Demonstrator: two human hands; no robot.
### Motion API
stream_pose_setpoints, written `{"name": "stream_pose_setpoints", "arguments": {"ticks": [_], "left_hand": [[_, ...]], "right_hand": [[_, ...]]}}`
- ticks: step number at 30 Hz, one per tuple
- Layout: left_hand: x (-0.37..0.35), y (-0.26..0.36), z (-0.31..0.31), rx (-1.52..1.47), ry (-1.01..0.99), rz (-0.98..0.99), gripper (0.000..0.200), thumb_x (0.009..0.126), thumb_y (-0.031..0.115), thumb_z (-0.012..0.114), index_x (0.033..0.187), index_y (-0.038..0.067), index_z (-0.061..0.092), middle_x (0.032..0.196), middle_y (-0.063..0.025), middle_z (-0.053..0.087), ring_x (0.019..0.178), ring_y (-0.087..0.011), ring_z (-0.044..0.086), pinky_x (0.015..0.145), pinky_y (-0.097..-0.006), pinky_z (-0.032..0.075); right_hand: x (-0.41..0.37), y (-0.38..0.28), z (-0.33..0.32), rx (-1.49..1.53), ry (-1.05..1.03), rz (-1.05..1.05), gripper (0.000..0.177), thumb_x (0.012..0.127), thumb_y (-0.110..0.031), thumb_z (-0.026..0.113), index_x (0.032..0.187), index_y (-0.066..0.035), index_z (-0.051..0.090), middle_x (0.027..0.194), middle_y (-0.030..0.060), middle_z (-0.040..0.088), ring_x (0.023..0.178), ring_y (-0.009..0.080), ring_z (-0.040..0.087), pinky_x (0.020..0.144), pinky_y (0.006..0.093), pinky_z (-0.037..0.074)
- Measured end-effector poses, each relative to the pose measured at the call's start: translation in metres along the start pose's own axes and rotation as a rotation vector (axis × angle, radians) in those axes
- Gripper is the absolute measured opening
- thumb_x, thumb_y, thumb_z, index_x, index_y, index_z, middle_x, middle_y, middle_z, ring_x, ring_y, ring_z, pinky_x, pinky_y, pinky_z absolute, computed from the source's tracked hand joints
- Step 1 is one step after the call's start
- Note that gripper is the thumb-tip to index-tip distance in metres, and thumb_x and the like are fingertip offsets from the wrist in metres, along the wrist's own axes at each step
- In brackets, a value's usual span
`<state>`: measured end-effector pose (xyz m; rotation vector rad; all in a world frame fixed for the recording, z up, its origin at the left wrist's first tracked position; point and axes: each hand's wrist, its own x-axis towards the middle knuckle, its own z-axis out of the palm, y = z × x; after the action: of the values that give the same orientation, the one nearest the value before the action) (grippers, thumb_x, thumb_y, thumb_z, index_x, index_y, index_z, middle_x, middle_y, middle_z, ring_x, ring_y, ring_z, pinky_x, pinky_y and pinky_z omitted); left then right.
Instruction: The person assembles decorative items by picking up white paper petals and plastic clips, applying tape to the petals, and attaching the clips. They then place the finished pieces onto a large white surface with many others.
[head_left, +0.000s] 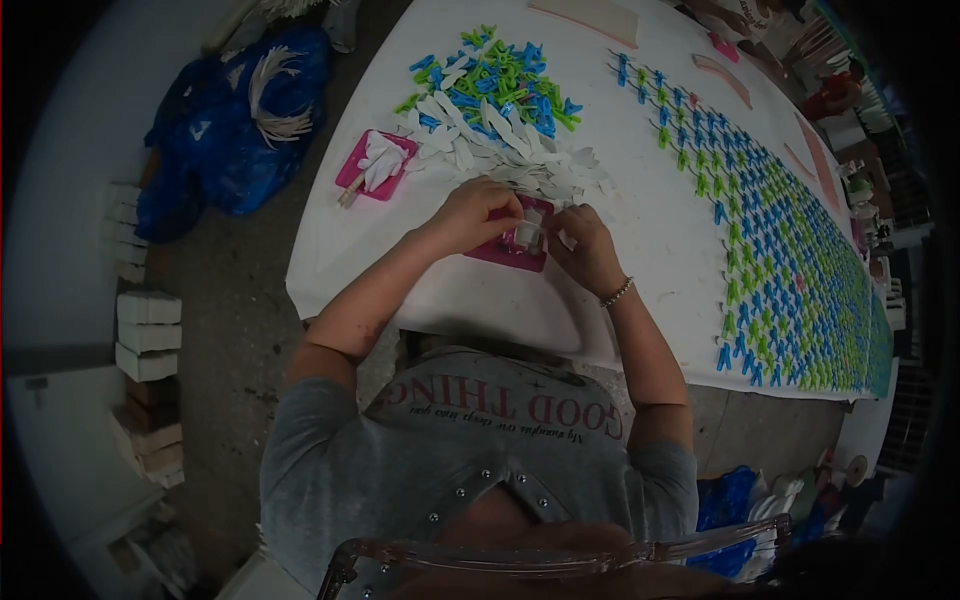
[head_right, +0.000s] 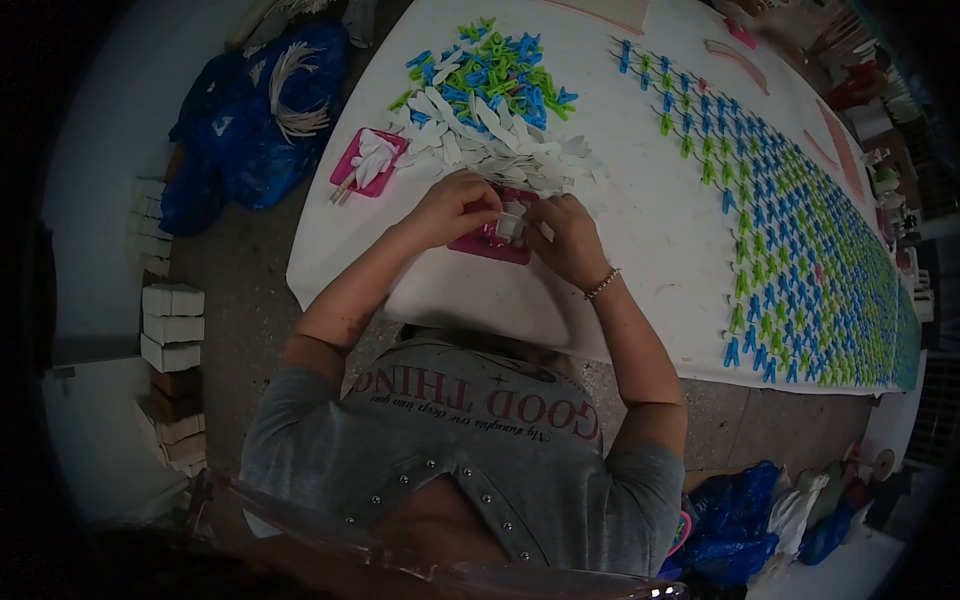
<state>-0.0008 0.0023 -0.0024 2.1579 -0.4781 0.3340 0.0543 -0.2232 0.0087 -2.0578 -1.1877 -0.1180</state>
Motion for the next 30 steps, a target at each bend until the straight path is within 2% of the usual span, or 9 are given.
{"name": "stream_pose_setpoints", "arguments": {"ticks": [5, 9, 16, 18, 19, 20, 23, 25, 30], "left_hand": [[0.008, 0.010, 0.012, 0.065, -0.024, 0.056, 0.010, 0.072, 0.014, 0.068, 0.075, 0.008, 0.060, 0.078, -0.0054, 0.061, 0.083, -0.0265, 0.057, 0.075, -0.0378, 0.045], [0.010, 0.011, 0.020, 0.080, 0.004, 0.058, 0.011, 0.072, 0.013, 0.068, 0.075, 0.008, 0.059, 0.078, -0.0051, 0.060, 0.081, -0.0272, 0.057, 0.072, -0.0383, 0.045], [-0.001, 0.017, 0.014, -0.203, 0.091, -0.198, 0.014, 0.074, 0.010, 0.068, 0.084, 0.007, 0.058, 0.085, -0.0059, 0.059, 0.080, -0.0220, 0.056, 0.071, -0.0332, 0.046], [0.001, 0.016, 0.009, -0.190, 0.069, -0.210, 0.018, 0.075, 0.008, 0.067, 0.089, 0.007, 0.057, 0.089, -0.0059, 0.059, 0.081, -0.0192, 0.057, 0.072, -0.0310, 0.046], [0.003, 0.017, 0.006, -0.355, 0.084, -0.238, 0.023, 0.074, 0.007, 0.067, 0.094, 0.006, 0.055, 0.091, -0.0057, 0.059, 0.084, -0.0170, 0.057, 0.074, -0.0295, 0.047], [0.005, 0.016, 0.004, -0.521, 0.098, -0.263, 0.029, 0.074, 0.005, 0.067, 0.099, 0.005, 0.053, 0.094, -0.0055, 0.058, 0.087, -0.0148, 0.057, 0.076, -0.0280, 0.047], [0.008, 0.012, 0.000, -0.563, 0.062, -0.231, 0.034, 0.073, 0.002, 0.067, 0.103, 0.004, 0.051, 0.093, -0.0052, 0.058, 0.091, -0.0131, 0.057, 0.079, -0.0271, 0.047], [0.005, 0.007, -0.002, -0.493, 0.032, -0.219, 0.033, 0.073, 0.003, 0.067, 0.101, 0.004, 0.051, 0.092, -0.0058, 0.058, 0.089, -0.0137, 0.058, 0.077, -0.0275, 0.048], [-0.001, 0.008, -0.001, -0.273, -0.067, -0.188, 0.029, 0.073, 0.001, 0.065, 0.098, 0.006, 0.053, 0.092, -0.0053, 0.058, 0.089, -0.0152, 0.058, 0.076, -0.0279, 0.049]], "right_hand": [[0.008, -0.012, -0.012, 0.058, 0.053, 0.148, 0.028, 0.069, 0.004, 0.066, 0.094, -0.006, 0.059, 0.088, 0.0068, 0.060, 0.078, 0.0196, 0.055, 0.069, 0.0296, 0.046], [0.020, -0.015, -0.007, 0.379, 0.056, 0.268, 0.035, 0.073, 0.007, 0.064, 0.104, -0.005, 0.053, 0.089, 0.0014, 0.054, 0.078, 0.0106, 0.051, 0.071, 0.0238, 0.044], [0.010, -0.001, 0.024, 0.715, 0.038, 0.398, 0.041, 0.077, 0.007, 0.061, 0.113, -0.005, 0.047, 0.087, -0.0010, 0.050, 0.078, 0.0075, 0.049, 0.073, 0.0212, 0.044], [0.010, -0.004, 0.025, 0.589, 0.030, 0.341, 0.041, 0.076, 0.007, 0.061, 0.113, -0.005, 0.047, 0.087, -0.0003, 0.051, 0.077, 0.0082, 0.050, 0.072, 0.0223, 0.044], [0.010, -0.007, 0.024, 0.462, 0.024, 0.282, 0.042, 0.075, 0.006, 0.061, 0.113, -0.005, 0.047, 0.087, 0.0004, 0.052, 0.077, 0.0088, 0.051, 0.072, 0.0234, 0.044], [0.011, -0.011, 0.024, 0.463, 0.023, 0.283, 0.042, 0.075, 0.006, 0.061, 0.113, -0.005, 0.047, 0.087, 0.0004, 0.052, 0.077, 0.0088, 0.051, 0.072, 0.0234, 0.044], [0.012, -0.017, 0.023, 0.427, -0.034, 0.281, 0.040, 0.073, 0.005, 0.057, 0.111, -0.005, 0.048, 0.083, 0.0030, 0.051, 0.075, 0.0131, 0.051, 0.068, 0.0265, 0.045], [0.010, -0.015, 0.020, 0.377, -0.063, 0.234, 0.039, 0.074, 0.004, 0.060, 0.111, -0.006, 0.049, 0.091, 0.0025, 0.056, 0.078, 0.0113, 0.053, 0.072, 0.0247, 0.044], [-0.003, -0.001, 0.012, 0.209, -0.095, 0.200, 0.038, 0.073, 0.003, 0.061, 0.108, -0.007, 0.052, 0.088, 0.0031, 0.055, 0.077, 0.0138, 0.054, 0.071, 0.0262, 0.045]]}}
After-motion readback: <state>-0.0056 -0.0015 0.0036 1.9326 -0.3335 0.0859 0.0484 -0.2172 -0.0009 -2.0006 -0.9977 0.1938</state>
